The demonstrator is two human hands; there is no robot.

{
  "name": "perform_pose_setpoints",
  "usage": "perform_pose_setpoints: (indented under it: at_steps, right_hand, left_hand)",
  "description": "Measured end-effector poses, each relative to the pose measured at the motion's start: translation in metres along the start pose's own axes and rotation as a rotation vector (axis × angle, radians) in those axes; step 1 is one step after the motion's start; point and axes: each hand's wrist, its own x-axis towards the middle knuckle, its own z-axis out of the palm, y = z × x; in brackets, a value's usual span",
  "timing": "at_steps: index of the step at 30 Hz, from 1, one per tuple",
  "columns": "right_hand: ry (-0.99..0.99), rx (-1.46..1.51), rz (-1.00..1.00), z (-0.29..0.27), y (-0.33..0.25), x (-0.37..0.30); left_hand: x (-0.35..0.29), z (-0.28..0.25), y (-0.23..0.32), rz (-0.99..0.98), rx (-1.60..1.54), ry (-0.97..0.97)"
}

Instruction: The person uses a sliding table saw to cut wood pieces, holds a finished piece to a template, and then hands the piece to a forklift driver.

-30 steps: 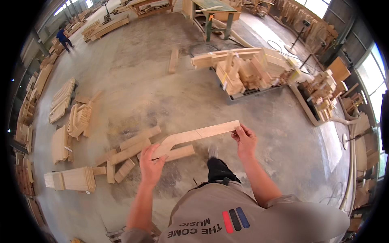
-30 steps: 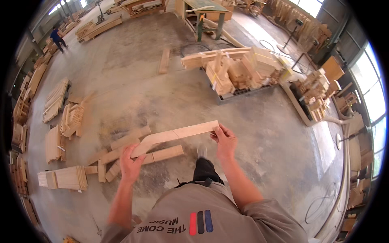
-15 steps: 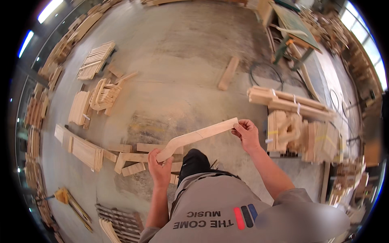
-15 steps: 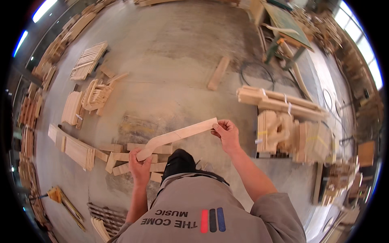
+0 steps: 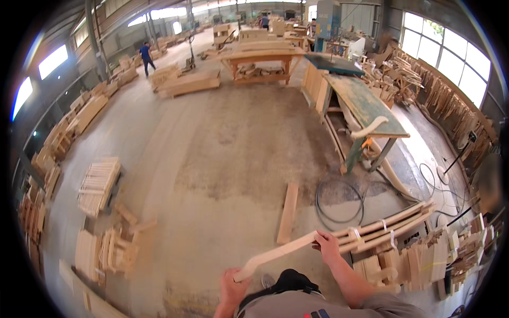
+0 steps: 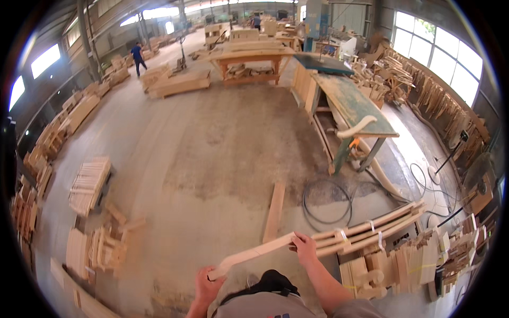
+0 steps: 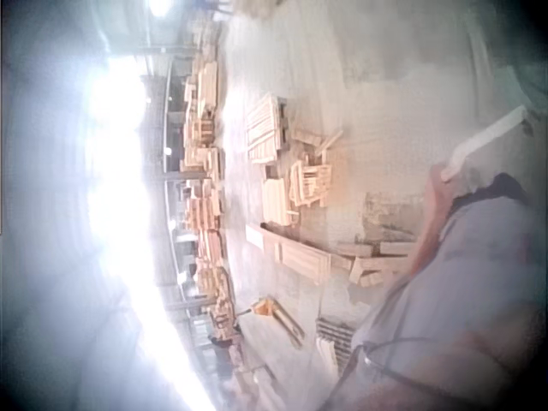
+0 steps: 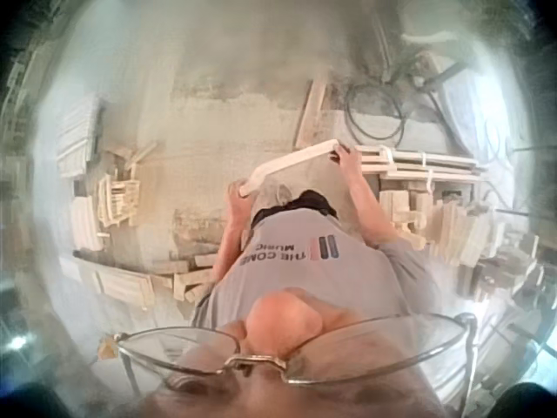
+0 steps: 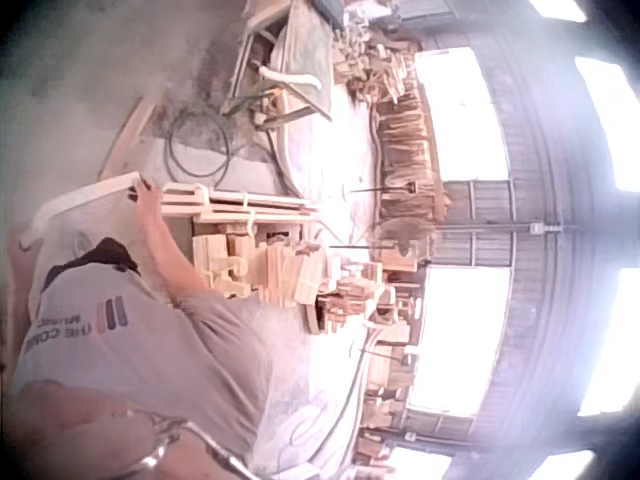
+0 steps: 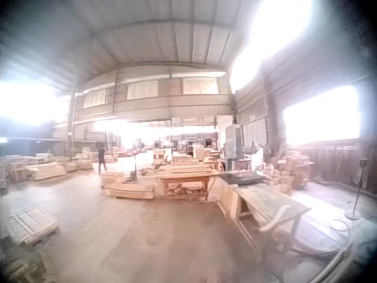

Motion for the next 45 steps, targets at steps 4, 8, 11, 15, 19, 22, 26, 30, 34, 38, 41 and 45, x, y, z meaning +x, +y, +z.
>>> perform_pose_setpoints:
  at_steps: [4,8,11,15,19,22,26,30,34,38,41,45]
  right_hand:
    - [0.108,0.091,-0.104,0.037,-0.035,0.095]
    - [0.151,0.106,-0.127,0.094,-0.065,0.219]
    - [0.089,0.033,-0.129,0.159,-0.091,0.332]
    - [-0.031,-0.036,-0.05,0.266,-0.159,0.445]
    - [-0.165,-0.159,-0.067,0.35,-0.246,0.536]
    - [-0.209,-0.134,-0.12,0.392,-0.28,0.615]
    - [-0.161,-0.17,-0.155,0.431,-0.317,0.731]
    - [-0.031,-0.107,-0.17,0.452,-0.368,0.821]
    - [0.071,0.096,-0.048,0.452,-0.407,0.89]
    - [0.015,0.312,0.143,0.445,-0.413,0.961]
    - [-0.034,0.407,0.174,0.461,-0.407,1.045]
    - [-0.151,0.404,0.19,0.512,-0.453,1.174]
  left_hand:
    - [0.133,0.012,0.006,0.146,0.061,-0.127]
    - [0.265,0.038,-0.019,0.02,-0.09,-0.171]
    - [0.364,0.047,-0.032,-0.057,-0.087,-0.083]
    - [0.489,0.036,0.007,-0.377,0.054,-0.102]
    - [0.591,0.039,0.005,-0.372,-0.079,0.047]
    - [0.676,0.06,-0.025,-0.332,-0.077,0.112]
    - [0.813,0.084,-0.023,-0.348,0.089,0.051]
    - [0.984,0.129,-0.086,0.017,0.036,0.07]
    - [1.151,0.139,-0.027,0.196,0.107,-0.216]
    - [1.297,0.151,0.025,0.311,0.125,-0.436]
    - [1.41,0.188,0.012,0.439,0.111,-0.488]
    - [1.536,0.236,-0.007,0.335,-0.072,-0.276]
